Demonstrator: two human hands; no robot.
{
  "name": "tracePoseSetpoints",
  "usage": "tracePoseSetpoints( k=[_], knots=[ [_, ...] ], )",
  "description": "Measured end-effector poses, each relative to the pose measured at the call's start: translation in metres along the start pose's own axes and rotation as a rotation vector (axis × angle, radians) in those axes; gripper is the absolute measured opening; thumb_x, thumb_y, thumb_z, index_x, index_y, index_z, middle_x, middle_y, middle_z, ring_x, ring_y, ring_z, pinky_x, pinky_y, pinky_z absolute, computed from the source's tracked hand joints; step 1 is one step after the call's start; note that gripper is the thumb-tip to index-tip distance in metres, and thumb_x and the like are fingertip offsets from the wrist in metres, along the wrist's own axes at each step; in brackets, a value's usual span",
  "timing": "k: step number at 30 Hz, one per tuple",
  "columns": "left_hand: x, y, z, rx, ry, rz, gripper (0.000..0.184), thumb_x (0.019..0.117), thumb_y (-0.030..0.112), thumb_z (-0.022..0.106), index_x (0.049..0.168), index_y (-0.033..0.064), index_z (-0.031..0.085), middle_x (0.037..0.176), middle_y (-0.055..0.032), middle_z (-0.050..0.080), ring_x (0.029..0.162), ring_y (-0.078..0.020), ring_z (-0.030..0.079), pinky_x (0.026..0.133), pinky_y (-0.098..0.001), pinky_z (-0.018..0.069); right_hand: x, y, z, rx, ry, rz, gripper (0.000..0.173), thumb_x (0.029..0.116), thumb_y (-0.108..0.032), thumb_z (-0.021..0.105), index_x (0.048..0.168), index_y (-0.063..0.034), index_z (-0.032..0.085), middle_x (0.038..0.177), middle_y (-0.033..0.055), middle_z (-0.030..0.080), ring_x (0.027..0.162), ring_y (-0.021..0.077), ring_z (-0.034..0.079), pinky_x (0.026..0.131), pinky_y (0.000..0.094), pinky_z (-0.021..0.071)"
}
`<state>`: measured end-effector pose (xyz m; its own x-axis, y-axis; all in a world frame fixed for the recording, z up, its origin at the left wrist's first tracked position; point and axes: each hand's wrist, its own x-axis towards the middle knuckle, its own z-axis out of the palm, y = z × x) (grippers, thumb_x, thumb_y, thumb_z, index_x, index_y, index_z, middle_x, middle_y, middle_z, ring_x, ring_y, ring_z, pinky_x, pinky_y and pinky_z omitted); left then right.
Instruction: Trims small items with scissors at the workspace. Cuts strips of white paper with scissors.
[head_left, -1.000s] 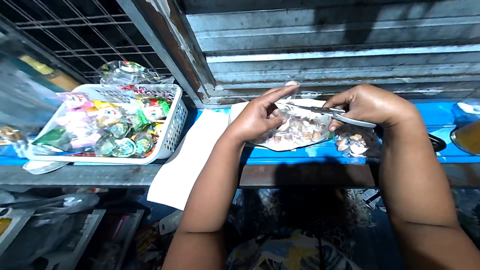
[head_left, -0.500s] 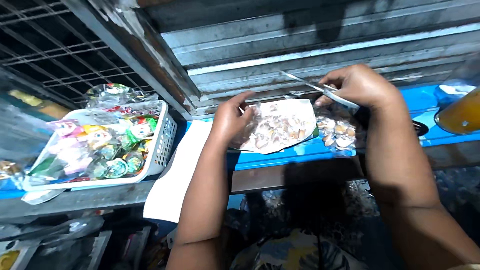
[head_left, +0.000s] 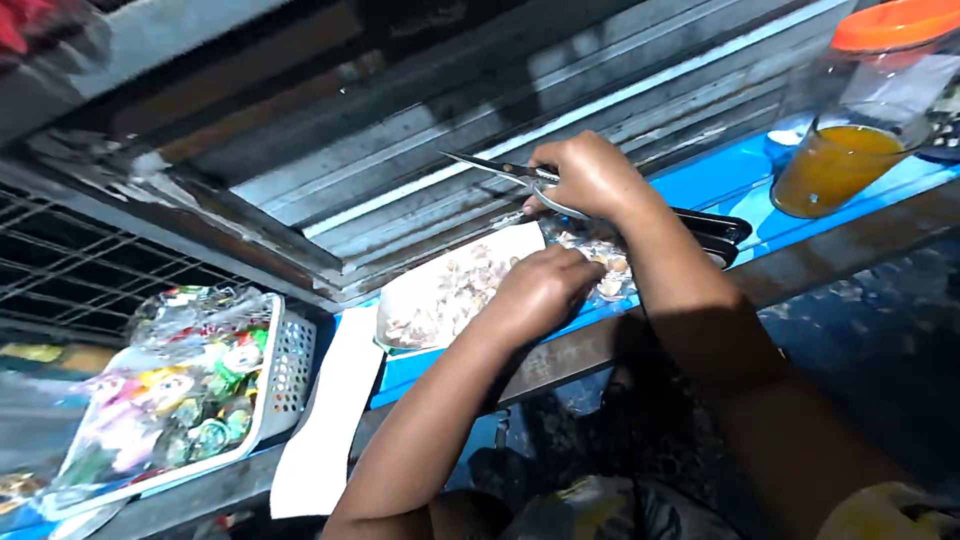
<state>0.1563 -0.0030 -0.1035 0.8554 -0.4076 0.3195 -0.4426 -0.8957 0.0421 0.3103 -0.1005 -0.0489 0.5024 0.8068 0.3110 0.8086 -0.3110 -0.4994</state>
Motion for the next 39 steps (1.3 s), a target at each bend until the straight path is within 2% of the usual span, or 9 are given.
tracePoseSetpoints(
  k=[4, 9, 14, 18, 24, 29, 33, 36, 39],
  knots=[
    [0.029, 0.012, 0.022, 0.088, -0.222, -0.112, 0.034, 0.0958, 0.004, 0.063, 0.129, 0.0066, 0.068, 0.129, -0.0158, 0.066, 0.117, -0.035, 0.064, 0.096, -0.0495, 0.054, -0.002, -0.002, -0.001, 0.009, -0.001, -0.014, 0.041, 0.0883, -0.04, 0.08, 0.116, -0.0105, 0.072, 0.101, 0.0128, 0.072, 0.097, 0.032, 0.069, 0.085, 0.0573, 0.0532],
    [0.036, 0.012, 0.038, 0.122, -0.168, -0.123, 0.014, 0.0933, 0.005, 0.066, 0.104, 0.0062, 0.074, 0.1, -0.0128, 0.072, 0.101, -0.0337, 0.068, 0.085, -0.0502, 0.0543, -0.001, -0.004, -0.002, -0.005, -0.012, -0.007, 0.041, 0.0891, -0.04, 0.079, 0.117, -0.0114, 0.071, 0.101, 0.0125, 0.072, 0.097, 0.0316, 0.068, 0.085, 0.0566, 0.0527],
    [0.028, 0.009, -0.001, -0.168, -0.186, -0.311, 0.016, 0.1012, 0.013, 0.061, 0.109, 0.0034, 0.071, 0.099, -0.0131, 0.071, 0.094, -0.0286, 0.07, 0.084, -0.0519, 0.0567, -0.001, -0.004, -0.003, 0.026, 0.021, 0.01, 0.041, 0.0898, -0.04, 0.079, 0.117, -0.0106, 0.071, 0.098, 0.0131, 0.071, 0.093, 0.0324, 0.068, 0.081, 0.0575, 0.0528],
    [-0.001, -0.005, -0.036, -0.452, 0.043, -0.393, 0.024, 0.107, 0.017, 0.05, 0.109, 0.0014, 0.067, 0.089, -0.0068, 0.068, 0.077, -0.0123, 0.065, 0.074, -0.0338, 0.057, 0.0, 0.0, -0.001, 0.072, 0.086, 0.026, 0.041, 0.0889, -0.039, 0.08, 0.117, -0.0092, 0.071, 0.097, 0.0141, 0.072, 0.091, 0.0332, 0.068, 0.081, 0.0583, 0.0527],
    [-0.046, -0.031, -0.073, -0.797, 0.363, -0.617, 0.015, 0.1053, 0.01, 0.046, 0.112, 0.0087, 0.059, 0.114, -0.0013, 0.067, 0.087, -0.0078, 0.067, 0.079, -0.0284, 0.058, 0.003, -0.004, 0.008, 0.05, 0.09, 0.019, 0.041, 0.0888, -0.037, 0.08, 0.117, -0.0084, 0.072, 0.095, 0.0166, 0.072, 0.09, 0.0369, 0.069, 0.081, 0.0618, 0.0526],
    [-0.064, -0.052, -0.073, -1.127, 0.71, -0.683, 0.017, 0.0978, -0.005, 0.051, 0.101, 0.0093, 0.059, 0.081, -0.0007, 0.07, 0.069, -0.0085, 0.067, 0.065, -0.0238, 0.0571, 0.005, -0.01, 0.023, 0.026, 0.046, -0.007, 0.041, 0.0874, -0.039, 0.082, 0.115, -0.0101, 0.073, 0.092, 0.0163, 0.072, 0.087, 0.0378, 0.069, 0.078, 0.0641, 0.0522],
    [-0.082, -0.067, -0.063, -1.073, 0.709, -0.806, 0.016, 0.1028, 0.002, 0.053, 0.113, 0.0086, 0.064, 0.082, 0.002, 0.067, 0.067, -0.0047, 0.063, 0.064, -0.0212, 0.0555, 0.004, -0.016, 0.035, -0.011, 0.032, -0.042, 0.039, 0.0864, -0.039, 0.083, 0.112, -0.0113, 0.074, 0.086, 0.0145, 0.072, 0.08, 0.0356, 0.069, 0.072, 0.0622, 0.0534],
    [-0.088, -0.075, -0.06, -1.055, 0.668, -0.933, 0.024, 0.1099, 0.013, 0.044, 0.126, 0.0062, 0.06, 0.084, 0.0013, 0.064, 0.066, -0.0045, 0.06, 0.062, -0.0198, 0.0531, 0.003, -0.017, 0.039, -0.024, 0.011, -0.038, 0.04, 0.0864, -0.038, 0.084, 0.115, -0.0116, 0.074, 0.091, 0.0143, 0.074, 0.085, 0.0348, 0.07, 0.076, 0.0619, 0.0538],
    [-0.089, -0.073, -0.064, -0.988, 0.639, -1.019, 0.028, 0.1066, 0.008, 0.05, 0.132, 0.0056, 0.06, 0.092, -0.0009, 0.065, 0.062, -0.0031, 0.055, 0.056, -0.0181, 0.0472, 0.004, -0.015, 0.043, -0.04, -0.004, -0.033, 0.039, 0.0864, -0.037, 0.084, 0.114, -0.0113, 0.075, 0.091, 0.0145, 0.073, 0.084, 0.0352, 0.07, 0.076, 0.0628, 0.0534]
  ],
)
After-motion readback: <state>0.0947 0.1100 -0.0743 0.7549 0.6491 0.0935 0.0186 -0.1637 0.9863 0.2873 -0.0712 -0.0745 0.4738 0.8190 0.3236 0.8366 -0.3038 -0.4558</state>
